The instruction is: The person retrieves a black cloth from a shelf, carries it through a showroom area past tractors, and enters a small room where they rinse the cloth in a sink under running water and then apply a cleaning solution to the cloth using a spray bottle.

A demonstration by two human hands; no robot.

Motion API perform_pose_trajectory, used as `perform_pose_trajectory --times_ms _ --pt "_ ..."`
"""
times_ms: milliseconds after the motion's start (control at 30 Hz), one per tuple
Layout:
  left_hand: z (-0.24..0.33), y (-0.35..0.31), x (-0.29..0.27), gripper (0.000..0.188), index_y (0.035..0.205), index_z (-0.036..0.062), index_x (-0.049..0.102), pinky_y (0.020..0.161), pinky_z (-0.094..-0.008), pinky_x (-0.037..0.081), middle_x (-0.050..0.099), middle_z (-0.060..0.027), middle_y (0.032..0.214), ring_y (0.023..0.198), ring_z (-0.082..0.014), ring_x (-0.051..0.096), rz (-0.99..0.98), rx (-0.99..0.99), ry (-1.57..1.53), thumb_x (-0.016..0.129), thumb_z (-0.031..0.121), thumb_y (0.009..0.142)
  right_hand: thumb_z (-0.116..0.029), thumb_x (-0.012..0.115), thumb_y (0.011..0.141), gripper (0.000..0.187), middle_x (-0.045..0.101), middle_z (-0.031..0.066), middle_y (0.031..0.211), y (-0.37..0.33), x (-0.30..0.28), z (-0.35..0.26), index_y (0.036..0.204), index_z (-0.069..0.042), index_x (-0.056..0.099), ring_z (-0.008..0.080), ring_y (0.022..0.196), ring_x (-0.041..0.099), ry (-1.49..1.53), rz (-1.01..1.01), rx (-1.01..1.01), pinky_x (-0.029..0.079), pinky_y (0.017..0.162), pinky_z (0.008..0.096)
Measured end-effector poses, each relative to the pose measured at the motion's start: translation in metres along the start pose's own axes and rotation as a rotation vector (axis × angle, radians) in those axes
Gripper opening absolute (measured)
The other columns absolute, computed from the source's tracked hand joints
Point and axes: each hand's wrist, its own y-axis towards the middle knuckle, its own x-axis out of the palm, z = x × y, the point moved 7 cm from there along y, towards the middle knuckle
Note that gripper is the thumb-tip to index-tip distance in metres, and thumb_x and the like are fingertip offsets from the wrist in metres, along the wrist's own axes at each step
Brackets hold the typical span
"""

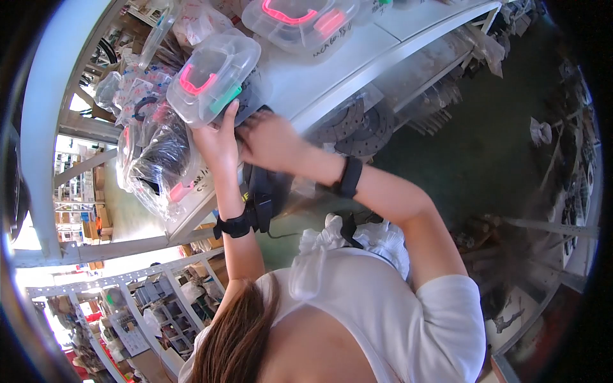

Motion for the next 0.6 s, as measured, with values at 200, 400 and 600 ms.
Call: perform_pose_trajectory --times_ms 200,400,600 --pt "0.001 0.0 0.002 0.058 0.116 -0.005 0.037 0.079 -0.0253 0.04 0.049 -0.0108 0.11 0.096 -0.0157 0.05 0.05 -0.002 -0.079 0.07 0.008 0.071 -0.024 0.05 0.075 0.032 0.055 0.019 0.1 0.0 -0.03 0.053 0.097 -0.001 0.054 0.0319 0.095 0.052 -0.223 0.065 -0.076 0.041 0.084 0.0378" --pt "-0.007 -0.001 0.0 0.063 0.12 -0.0019 0.032 0.078 -0.0226 0.04 0.046 -0.0089 0.113 0.097 -0.0128 0.049 0.015 -0.091 -0.14 0.069 0.007 0.071 -0.019 0.046 0.08 0.036 0.048 0.0149 0.119 -0.028 -0.071 0.083 0.111 -0.001 0.05 0.0283 0.114 0.041 -0.252 0.132 0.048 0.032 0.097 0.0364" --pt "-0.005 -0.004 0.003 0.062 0.121 -0.002 0.031 0.084 -0.0236 0.037 0.043 -0.01 0.116 0.1 -0.0134 0.047 0.043 -0.007 -0.146 0.068 0.007 0.072 -0.017 0.047 0.076 0.031 0.055 0.0131 0.109 -0.045 -0.078 0.077 0.102 -0.003 0.055 0.0267 0.109 0.046 -0.317 0.287 0.062 0.033 0.095 0.0373"
